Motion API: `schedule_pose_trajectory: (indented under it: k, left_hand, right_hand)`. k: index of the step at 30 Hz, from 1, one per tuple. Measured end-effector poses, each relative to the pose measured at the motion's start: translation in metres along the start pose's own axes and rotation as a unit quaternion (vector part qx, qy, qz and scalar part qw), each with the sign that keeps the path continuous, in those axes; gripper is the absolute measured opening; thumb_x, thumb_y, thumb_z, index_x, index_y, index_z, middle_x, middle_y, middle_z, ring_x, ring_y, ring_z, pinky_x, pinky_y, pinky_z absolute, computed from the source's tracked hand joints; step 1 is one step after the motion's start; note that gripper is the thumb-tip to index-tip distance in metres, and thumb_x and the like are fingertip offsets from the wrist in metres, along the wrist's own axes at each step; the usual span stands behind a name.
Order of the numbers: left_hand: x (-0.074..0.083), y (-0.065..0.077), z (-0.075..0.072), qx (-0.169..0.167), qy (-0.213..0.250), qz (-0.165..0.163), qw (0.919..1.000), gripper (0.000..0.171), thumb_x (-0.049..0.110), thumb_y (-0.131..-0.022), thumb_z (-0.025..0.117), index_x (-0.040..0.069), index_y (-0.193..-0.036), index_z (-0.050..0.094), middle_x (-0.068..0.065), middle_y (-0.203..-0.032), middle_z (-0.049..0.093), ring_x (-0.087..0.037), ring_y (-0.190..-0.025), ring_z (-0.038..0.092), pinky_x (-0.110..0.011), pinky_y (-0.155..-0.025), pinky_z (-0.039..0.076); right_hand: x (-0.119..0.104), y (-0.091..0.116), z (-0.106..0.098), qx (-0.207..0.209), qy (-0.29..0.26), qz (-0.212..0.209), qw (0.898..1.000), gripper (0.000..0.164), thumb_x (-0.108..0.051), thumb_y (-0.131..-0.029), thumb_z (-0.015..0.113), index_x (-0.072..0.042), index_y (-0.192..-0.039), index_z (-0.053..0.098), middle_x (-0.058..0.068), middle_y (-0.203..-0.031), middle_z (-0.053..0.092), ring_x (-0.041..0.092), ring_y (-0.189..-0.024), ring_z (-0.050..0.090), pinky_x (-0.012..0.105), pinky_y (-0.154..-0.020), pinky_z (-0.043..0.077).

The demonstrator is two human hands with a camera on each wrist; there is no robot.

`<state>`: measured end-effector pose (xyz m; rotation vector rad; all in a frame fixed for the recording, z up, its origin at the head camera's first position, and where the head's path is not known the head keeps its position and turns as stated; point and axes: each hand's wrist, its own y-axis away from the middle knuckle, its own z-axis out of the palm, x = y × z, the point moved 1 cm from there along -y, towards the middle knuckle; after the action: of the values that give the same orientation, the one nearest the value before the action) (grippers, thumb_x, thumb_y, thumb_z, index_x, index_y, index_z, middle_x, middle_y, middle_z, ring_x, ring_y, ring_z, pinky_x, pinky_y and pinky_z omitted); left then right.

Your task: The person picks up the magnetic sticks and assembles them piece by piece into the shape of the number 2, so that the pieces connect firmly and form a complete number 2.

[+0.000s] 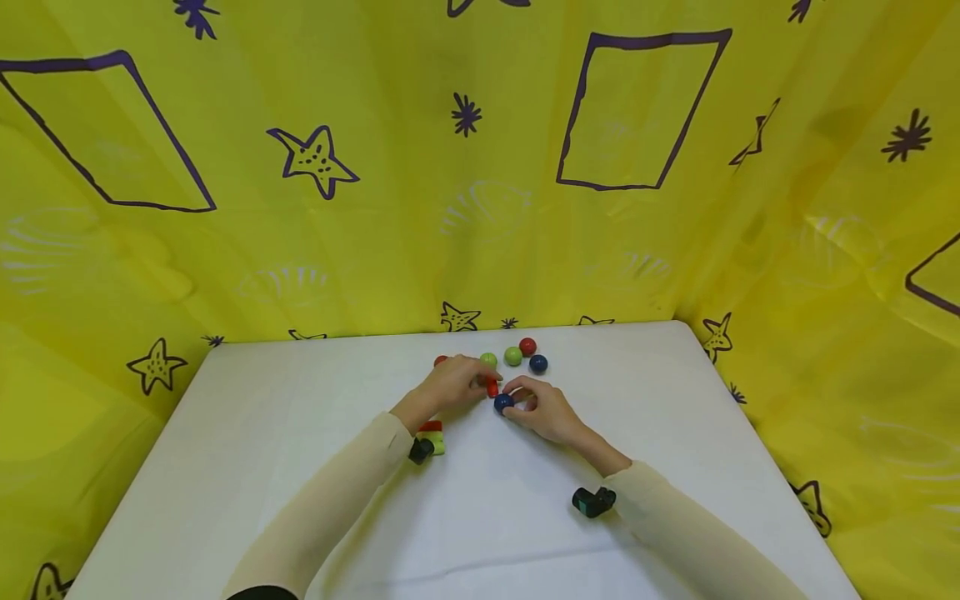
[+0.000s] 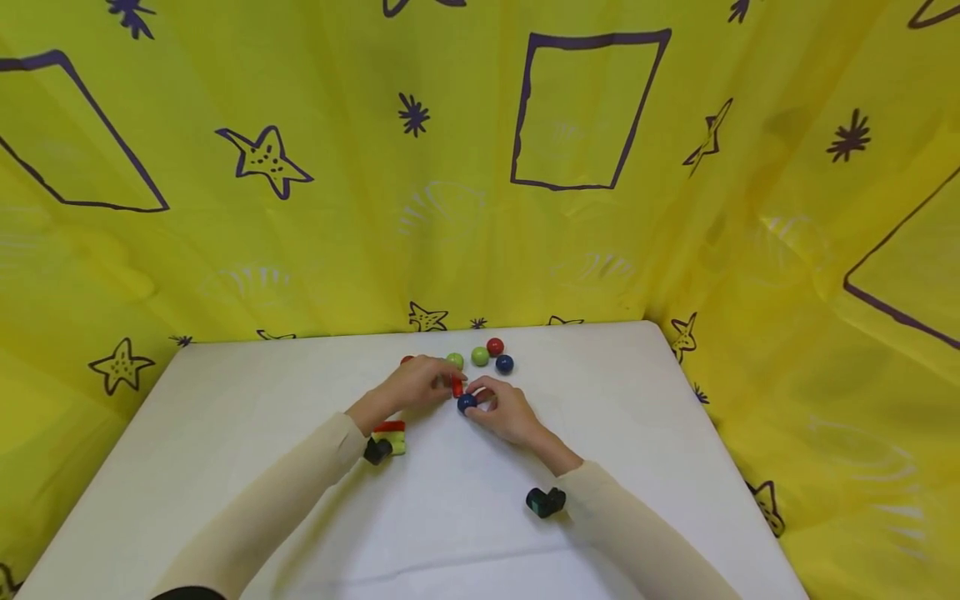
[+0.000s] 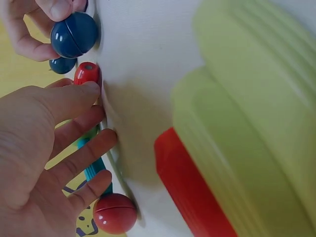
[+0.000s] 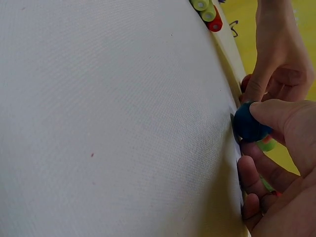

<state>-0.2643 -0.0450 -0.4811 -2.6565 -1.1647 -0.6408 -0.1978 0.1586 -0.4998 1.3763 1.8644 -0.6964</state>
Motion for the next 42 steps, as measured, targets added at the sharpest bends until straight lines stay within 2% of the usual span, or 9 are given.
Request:
schedule_pose_trajectory:
  k: [7,15,18,23,28,37,42]
  left_hand:
    - [0.0016,-0.0006,0.0026,0.004,-0.019,0.010,0.9998,0.025,0.011,-0.095,0.074,0.014,-0.120,0.077,0.002,-0.108,0.075,-0.015,-0.100,0.067,-0.035,-0.098,0.052]
    - [0.0041,-0.0007,0.0051,0.013,-0.061,0.027,0.9976,0.024,0.012,-0.096,0.074,0.016,-0.119,0.078,0.004,-0.103,0.075,-0.014,-0.093,0.064,-0.034,-0.095,0.053]
    - [0.0043,-0.0008,0.0047,0.015,-0.058,0.030,0.9977,0.022,0.011,-0.095,0.074,0.015,-0.117,0.078,0.004,-0.101,0.074,-0.015,-0.090,0.063,-0.034,-0.093,0.053]
    - [0.0016,-0.0013,0.0041,0.015,-0.035,0.027,0.9989,0.022,0.010,-0.094,0.076,0.014,-0.116,0.078,0.004,-0.099,0.074,-0.013,-0.090,0.064,-0.032,-0.092,0.054]
    - [-0.0012,-0.0012,0.0025,0.025,0.016,0.019,0.9994,0.022,0.009,-0.094,0.076,0.012,-0.115,0.078,0.003,-0.101,0.074,-0.013,-0.091,0.066,-0.031,-0.091,0.055]
    - [-0.0016,0.0021,-0.0007,0.030,0.094,-0.010,0.9951,0.023,0.007,-0.095,0.074,0.010,-0.118,0.077,0.000,-0.103,0.075,-0.018,-0.095,0.069,-0.036,-0.094,0.055]
    - [-0.0045,0.0024,0.0001,0.033,0.111,-0.015,0.9932,0.024,0.008,-0.095,0.074,0.011,-0.118,0.077,0.001,-0.103,0.075,-0.016,-0.093,0.067,-0.035,-0.093,0.054]
  right_hand:
    - [0.0000,0.0005,0.0004,0.004,0.001,0.000,1.000,0.026,-0.015,-0.091,0.080,-0.017,-0.115,0.069,0.002,-0.102,0.074,0.017,-0.077,0.055,0.030,-0.069,0.045]
    - [0.0008,0.0011,0.0011,0.006,0.004,0.000,1.000,0.027,-0.015,-0.091,0.080,-0.018,-0.116,0.070,0.002,-0.102,0.074,0.017,-0.078,0.055,0.031,-0.070,0.045]
    - [0.0013,0.0011,0.0014,0.006,0.003,0.000,1.000,0.026,-0.016,-0.091,0.079,-0.019,-0.115,0.070,0.001,-0.103,0.074,0.017,-0.078,0.054,0.031,-0.069,0.045]
    - [0.0015,0.0018,0.0023,0.006,0.003,-0.004,1.000,0.025,-0.016,-0.092,0.079,-0.019,-0.115,0.070,0.002,-0.103,0.074,0.016,-0.077,0.054,0.029,-0.068,0.044]
    - [0.0007,0.0029,0.0023,0.009,0.009,-0.003,1.000,0.025,-0.016,-0.092,0.079,-0.019,-0.115,0.069,0.002,-0.104,0.074,0.016,-0.077,0.055,0.029,-0.068,0.045]
    - [-0.0022,0.0050,0.0026,0.011,0.010,-0.010,1.000,0.027,-0.014,-0.091,0.079,-0.016,-0.116,0.069,0.004,-0.105,0.074,0.016,-0.077,0.055,0.028,-0.068,0.044]
    - [-0.0028,0.0046,0.0043,0.014,0.011,-0.011,1.000,0.026,-0.016,-0.091,0.079,-0.015,-0.115,0.068,0.003,-0.104,0.075,0.015,-0.075,0.054,0.027,-0.067,0.044]
